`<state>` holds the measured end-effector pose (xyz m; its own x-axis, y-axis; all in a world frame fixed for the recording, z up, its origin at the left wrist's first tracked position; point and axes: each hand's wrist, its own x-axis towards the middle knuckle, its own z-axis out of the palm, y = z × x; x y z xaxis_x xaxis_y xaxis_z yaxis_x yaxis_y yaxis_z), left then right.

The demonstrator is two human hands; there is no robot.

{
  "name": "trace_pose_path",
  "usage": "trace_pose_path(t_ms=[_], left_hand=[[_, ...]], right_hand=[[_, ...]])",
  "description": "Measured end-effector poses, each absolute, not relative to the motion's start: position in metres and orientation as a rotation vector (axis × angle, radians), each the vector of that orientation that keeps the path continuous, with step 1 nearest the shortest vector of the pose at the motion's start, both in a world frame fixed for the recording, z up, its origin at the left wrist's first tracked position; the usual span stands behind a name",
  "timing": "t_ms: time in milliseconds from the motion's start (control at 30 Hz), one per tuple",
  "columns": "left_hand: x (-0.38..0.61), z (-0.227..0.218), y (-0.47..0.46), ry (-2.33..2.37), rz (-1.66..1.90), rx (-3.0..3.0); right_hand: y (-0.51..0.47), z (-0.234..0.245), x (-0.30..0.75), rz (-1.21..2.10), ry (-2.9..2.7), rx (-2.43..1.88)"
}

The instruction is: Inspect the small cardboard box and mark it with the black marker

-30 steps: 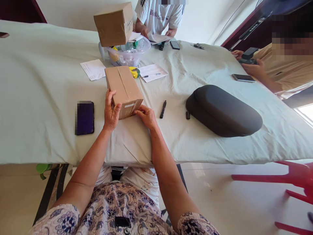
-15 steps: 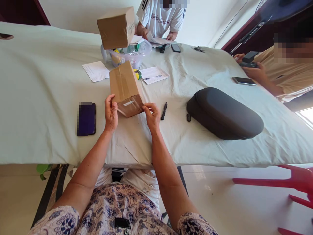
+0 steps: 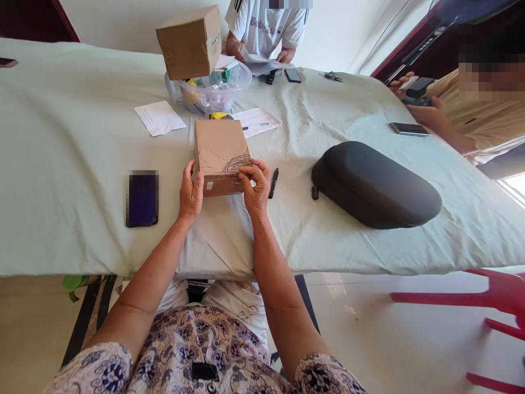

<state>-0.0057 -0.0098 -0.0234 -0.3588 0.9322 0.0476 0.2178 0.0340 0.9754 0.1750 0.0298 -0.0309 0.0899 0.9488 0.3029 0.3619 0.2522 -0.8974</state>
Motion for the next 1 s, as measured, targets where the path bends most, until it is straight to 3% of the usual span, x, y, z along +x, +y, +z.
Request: trace_pose_path(t_ms=[367, 1000], left_hand=[[-0.014, -0.018, -0.010, 1.673, 1.295, 1.392], [-0.012, -0.022, -0.010, 1.725, 1.366, 1.346]], right_hand=[[0.037, -0.043, 0.181, 1.163, -1.365, -1.175], [0.035, -0.047, 0.172, 1.053, -1.360, -1.243]])
